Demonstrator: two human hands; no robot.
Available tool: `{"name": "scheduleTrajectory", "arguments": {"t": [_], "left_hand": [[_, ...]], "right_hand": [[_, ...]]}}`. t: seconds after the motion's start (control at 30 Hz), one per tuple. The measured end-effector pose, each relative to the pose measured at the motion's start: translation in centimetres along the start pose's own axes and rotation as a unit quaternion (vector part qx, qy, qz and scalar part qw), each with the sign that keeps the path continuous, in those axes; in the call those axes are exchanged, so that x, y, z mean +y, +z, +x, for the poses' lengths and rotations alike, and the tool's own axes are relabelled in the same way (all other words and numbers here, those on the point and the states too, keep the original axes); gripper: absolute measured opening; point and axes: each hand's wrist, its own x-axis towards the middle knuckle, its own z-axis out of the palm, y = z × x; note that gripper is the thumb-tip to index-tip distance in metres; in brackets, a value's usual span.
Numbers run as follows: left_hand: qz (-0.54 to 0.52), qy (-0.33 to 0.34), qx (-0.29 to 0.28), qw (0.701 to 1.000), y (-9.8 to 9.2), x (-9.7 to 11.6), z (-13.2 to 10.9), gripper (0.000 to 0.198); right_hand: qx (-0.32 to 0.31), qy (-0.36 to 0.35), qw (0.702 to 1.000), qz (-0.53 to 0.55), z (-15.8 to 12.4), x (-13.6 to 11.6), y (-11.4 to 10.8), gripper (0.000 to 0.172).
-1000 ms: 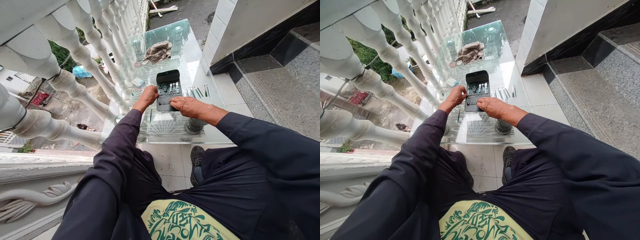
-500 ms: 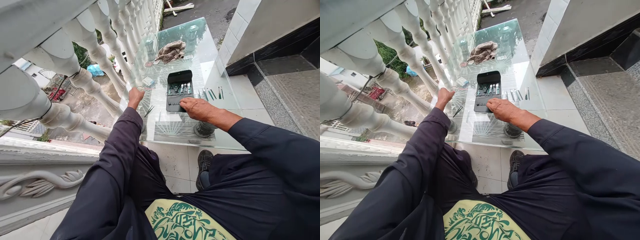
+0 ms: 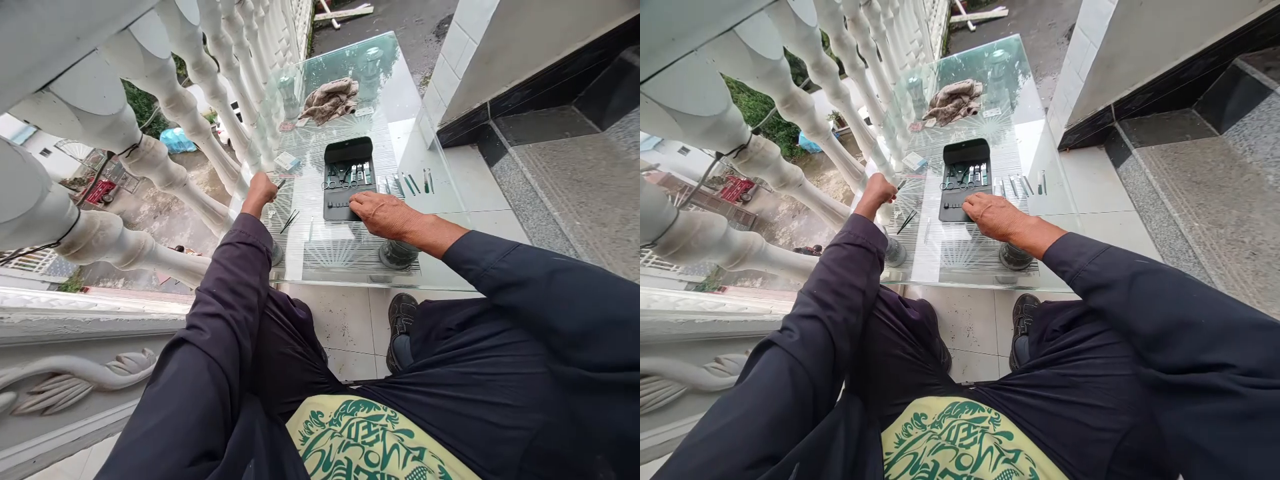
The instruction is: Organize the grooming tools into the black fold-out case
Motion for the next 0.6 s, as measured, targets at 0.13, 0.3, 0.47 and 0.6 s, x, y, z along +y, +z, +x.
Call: {"name": "scheduleTrajectory", "arguments": {"t": [0.13, 0.3, 0.47, 0.6], "left_hand": [[-0.088, 0.026, -0.059, 0.994, 1.2, 1.8, -2.4, 0.036], [-0.233, 0.010, -0.160, 0.959, 5.5, 4.5, -5.8, 0.033], [-0.257, -0.033, -0.165, 0.952, 8.6, 4.7, -7.4, 0.028], [-0.255, -0.044, -0.158, 0.953, 9.3, 4.1, -7.1, 0.030]], "right_hand": [[0.005, 0.001, 1.000, -0.024, 0.3, -0.2, 0.2, 0.044], [0.017, -0.012, 0.999, -0.040, 0.5, -0.2, 0.4, 0.040], [0.018, -0.022, 0.999, -0.044, 0.6, -0.2, 0.4, 0.044], [0.026, -0.018, 0.999, -0.043, 0.8, -0.3, 0.5, 0.044]]}}
